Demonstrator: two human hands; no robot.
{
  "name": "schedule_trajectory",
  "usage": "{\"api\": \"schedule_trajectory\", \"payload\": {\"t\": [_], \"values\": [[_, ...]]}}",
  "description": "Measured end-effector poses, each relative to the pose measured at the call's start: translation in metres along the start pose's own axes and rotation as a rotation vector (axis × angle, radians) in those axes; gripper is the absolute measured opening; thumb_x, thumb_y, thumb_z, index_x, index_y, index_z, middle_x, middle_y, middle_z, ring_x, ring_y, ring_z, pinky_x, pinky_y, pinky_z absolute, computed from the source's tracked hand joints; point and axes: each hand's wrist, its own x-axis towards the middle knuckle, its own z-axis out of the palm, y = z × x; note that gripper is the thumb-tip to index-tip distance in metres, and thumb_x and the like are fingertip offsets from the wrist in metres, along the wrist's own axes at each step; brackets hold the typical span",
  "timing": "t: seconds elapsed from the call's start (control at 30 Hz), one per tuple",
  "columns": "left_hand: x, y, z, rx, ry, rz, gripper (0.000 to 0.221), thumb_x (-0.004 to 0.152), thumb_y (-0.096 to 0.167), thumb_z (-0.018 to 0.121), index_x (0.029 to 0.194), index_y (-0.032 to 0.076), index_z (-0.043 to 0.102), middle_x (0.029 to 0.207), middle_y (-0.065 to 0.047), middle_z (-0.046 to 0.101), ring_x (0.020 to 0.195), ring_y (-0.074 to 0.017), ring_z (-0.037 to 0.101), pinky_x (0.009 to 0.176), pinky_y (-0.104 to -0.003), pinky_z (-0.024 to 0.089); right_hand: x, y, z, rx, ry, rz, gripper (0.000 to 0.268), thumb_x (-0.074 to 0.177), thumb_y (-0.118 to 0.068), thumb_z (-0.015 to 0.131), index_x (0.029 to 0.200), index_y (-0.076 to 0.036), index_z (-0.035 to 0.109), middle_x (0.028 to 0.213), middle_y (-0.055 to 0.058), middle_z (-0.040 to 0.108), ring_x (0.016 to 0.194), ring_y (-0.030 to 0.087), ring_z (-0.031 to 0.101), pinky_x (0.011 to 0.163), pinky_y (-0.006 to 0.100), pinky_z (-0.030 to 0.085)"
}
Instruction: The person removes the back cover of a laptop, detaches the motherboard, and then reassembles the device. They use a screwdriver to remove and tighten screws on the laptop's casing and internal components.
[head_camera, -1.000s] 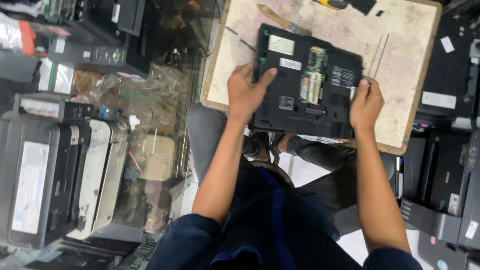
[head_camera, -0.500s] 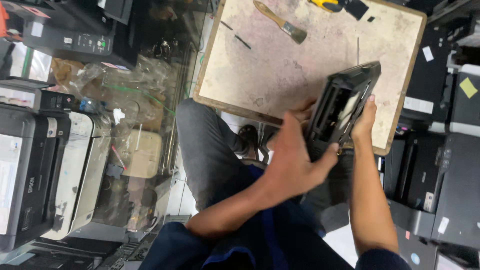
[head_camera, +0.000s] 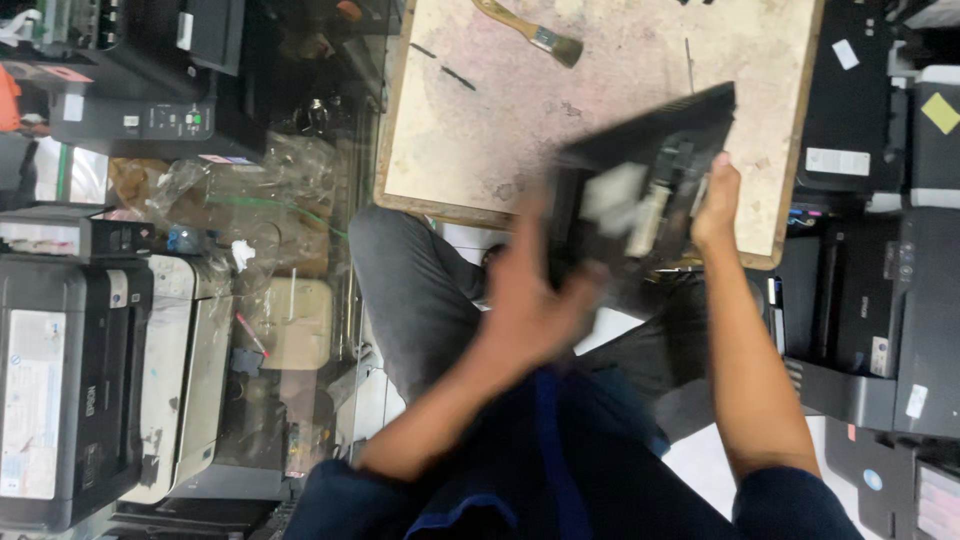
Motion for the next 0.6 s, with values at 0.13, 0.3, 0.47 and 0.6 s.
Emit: {"api": "schedule_trajectory", "payload": {"t": [0.13,0.3,0.47,0.6], "values": [[0.031,-0.047,-0.054,-0.104,0.196,-0.157,0.051,0.098,0.036,0.073,0.141,0.012,0.060,0.128,-0.006,0.075,0.120,-0.0182,0.068,0.102,-0.032,0.051,-0.009,-0.071,0.019,-0.257,-0.117,-0.131,0.054,0.125,-0.049,0.033,0.098,-0.007,0.055,0.094,0.004,0.054,0.096,0.018,0.049,0.082,0.039,0.038],[0.054,-0.068,-0.053,-0.093,0.322,-0.127,0.036,0.108,0.044,0.057,0.121,0.012,0.067,0.104,0.002,0.070,0.100,-0.0092,0.062,0.090,-0.028,0.049,-0.012,-0.059,0.021,-0.344,-0.044,-0.199,0.054,0.125,-0.048,0.035,0.089,-0.009,0.044,0.084,0.004,0.044,0.087,0.019,0.043,0.075,0.047,0.031],[0.089,-0.074,-0.050,-0.099,0.375,-0.096,0.038,0.105,0.048,0.058,0.110,0.012,0.071,0.090,0.006,0.067,0.086,-0.0035,0.055,0.076,-0.024,0.045,-0.010,-0.069,0.025,-0.334,0.038,-0.197,0.051,0.126,-0.041,0.036,0.086,-0.011,0.034,0.082,0.001,0.038,0.084,0.017,0.038,0.074,0.044,0.027],[0.114,-0.100,-0.048,-0.024,0.371,-0.060,0.041,0.105,0.051,0.054,0.099,0.012,0.066,0.082,0.001,0.061,0.083,-0.0097,0.052,0.079,-0.030,0.047,-0.008,-0.065,0.026,-0.394,0.078,-0.147,0.053,0.127,-0.041,0.038,0.083,-0.010,0.032,0.077,0.001,0.034,0.079,0.017,0.035,0.071,0.044,0.026]]}}
